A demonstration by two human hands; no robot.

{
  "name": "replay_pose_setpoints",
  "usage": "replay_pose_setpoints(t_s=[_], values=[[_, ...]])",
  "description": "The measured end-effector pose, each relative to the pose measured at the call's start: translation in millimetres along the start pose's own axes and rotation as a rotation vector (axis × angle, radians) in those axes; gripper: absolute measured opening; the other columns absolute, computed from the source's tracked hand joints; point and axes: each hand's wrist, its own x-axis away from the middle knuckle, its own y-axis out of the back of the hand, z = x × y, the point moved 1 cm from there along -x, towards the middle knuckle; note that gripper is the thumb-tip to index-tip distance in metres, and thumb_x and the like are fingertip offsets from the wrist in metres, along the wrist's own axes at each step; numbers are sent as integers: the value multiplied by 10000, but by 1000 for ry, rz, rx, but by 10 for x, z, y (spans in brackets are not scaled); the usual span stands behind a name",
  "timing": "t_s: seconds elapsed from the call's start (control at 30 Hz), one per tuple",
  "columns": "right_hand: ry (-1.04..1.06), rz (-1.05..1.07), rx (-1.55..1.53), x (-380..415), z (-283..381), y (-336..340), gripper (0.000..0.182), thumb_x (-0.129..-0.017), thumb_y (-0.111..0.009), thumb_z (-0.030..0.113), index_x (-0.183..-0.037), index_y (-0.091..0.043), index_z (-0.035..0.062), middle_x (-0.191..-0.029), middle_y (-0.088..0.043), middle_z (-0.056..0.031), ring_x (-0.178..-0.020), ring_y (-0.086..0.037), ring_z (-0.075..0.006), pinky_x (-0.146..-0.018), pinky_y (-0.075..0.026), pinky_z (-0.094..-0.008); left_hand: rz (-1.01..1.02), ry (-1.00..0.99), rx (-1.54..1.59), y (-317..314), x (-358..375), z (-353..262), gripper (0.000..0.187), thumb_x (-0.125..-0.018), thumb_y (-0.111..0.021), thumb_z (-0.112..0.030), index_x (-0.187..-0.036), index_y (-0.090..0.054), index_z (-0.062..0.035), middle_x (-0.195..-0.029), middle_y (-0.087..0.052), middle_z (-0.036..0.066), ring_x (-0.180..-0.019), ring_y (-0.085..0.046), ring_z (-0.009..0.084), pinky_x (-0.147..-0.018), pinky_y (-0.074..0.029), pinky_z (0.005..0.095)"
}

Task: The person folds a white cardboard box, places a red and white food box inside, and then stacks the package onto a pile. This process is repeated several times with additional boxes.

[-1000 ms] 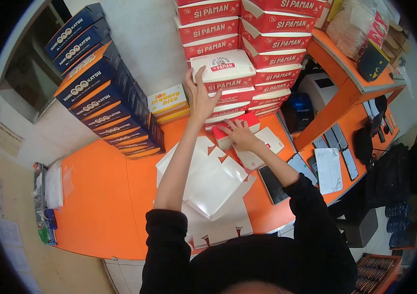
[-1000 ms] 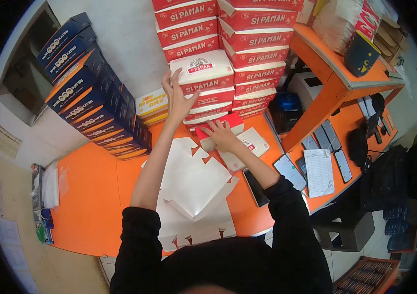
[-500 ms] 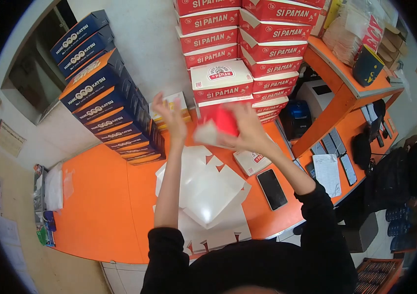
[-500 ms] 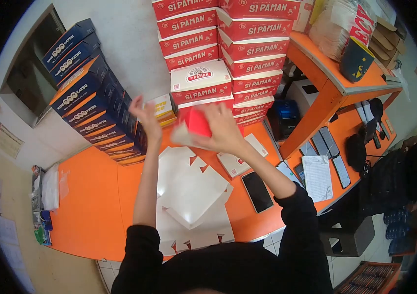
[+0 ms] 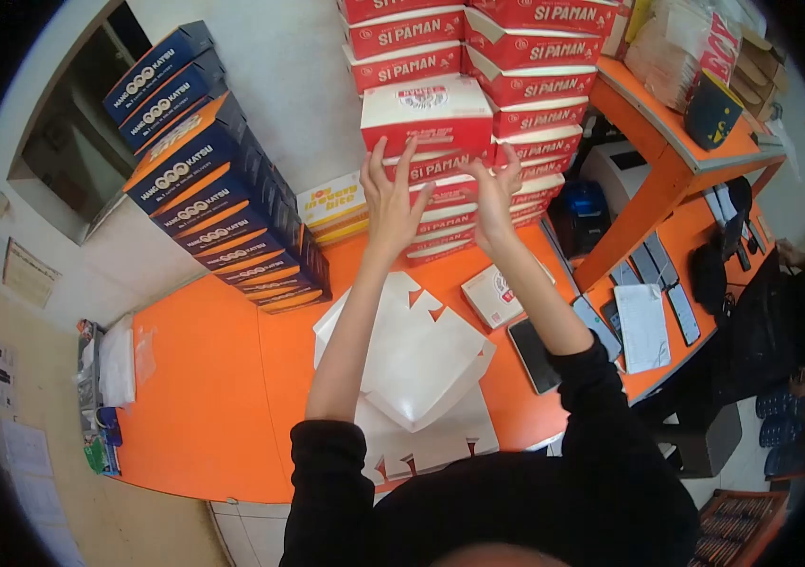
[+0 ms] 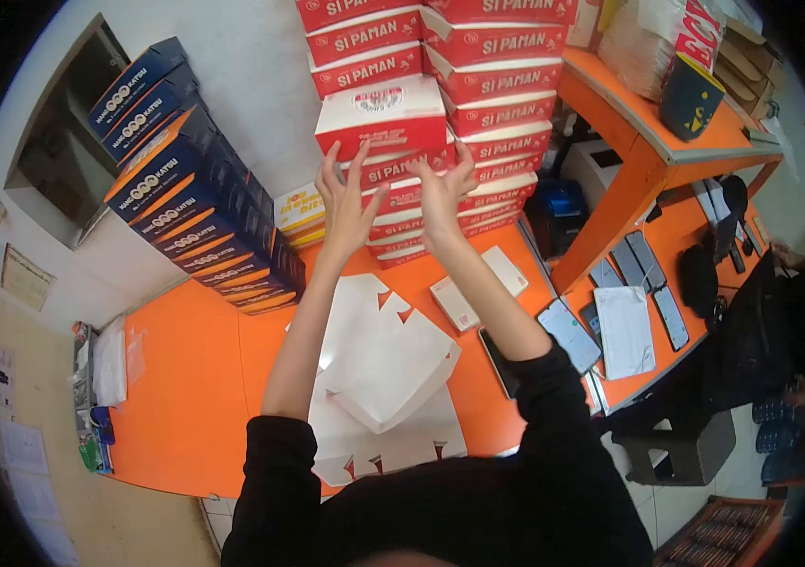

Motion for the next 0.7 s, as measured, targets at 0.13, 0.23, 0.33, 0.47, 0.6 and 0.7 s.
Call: replay_pose_setpoints(t_s=[0.13,0.23,0.33,0.47,0.6,0.7], values=[[466,736,1069,227,-446,819,851,-642,-743,151,-1359,-285,123,-1352,-308,-168,-1261,-267,-349,-1043,-221,-519,73,-33,-12,-91,24,-36,689,-769,-685,-204,-1378,-363,-201,-1424,-180,169,-1249,-175,391,-1051,-225,491],[233,1307,1596,436,-642,1175,1078,-533,-822,228,-1422,-214,208,-1432,-252,-164,-1351,-164,-361,-1084,-85,-560,8,20,77,-64,19,-31,636,-766,-674,-147,-1332,-387,-178,-1406,-188,150,-1260,-193,393,-1053,-255,497],[181,1423,1658,403,-1047,1415,1243,-433,-867,333,-1447,-150,281,-1476,-194,-162,-1393,-80,-344,-1080,37,-605,-84,42,228,-74,33,5,605,-764,-680,-147,-1285,-376,-97,-1333,-229,181,-1257,-208,379,-1049,-256,472],[108,1346,1514,212,-1093,1338,1252,-387,-861,364,-1443,-190,310,-1431,-269,-145,-1352,-207,-337,-1071,-38,-600,-86,97,512,29,35,101,647,-797,-673,-205,-1297,-289,-57,-1303,-233,173,-1277,-206,327,-1052,-250,465],[237,1188,984,352,-120,845,1193,-410,-833,353,-1440,-235,271,-1338,-365,-148,-1272,-321,-340,-1046,-162,-543,-186,265,777,279,196,289,585,-883,-589,-275,-1308,-243,-71,-1323,-272,126,-1299,-263,255,-1061,-262,403],[748,1088,1031,422,1015,349,1128,-455,-838,376,-1431,-290,236,-1298,-374,-248,-1243,-339,-425,-1020,-248,-516,-316,378,953,331,234,342,559,-891,-545,-252,-1315,-231,-68,-1333,-279,131,-1304,-269,261,-1058,-269,406]])
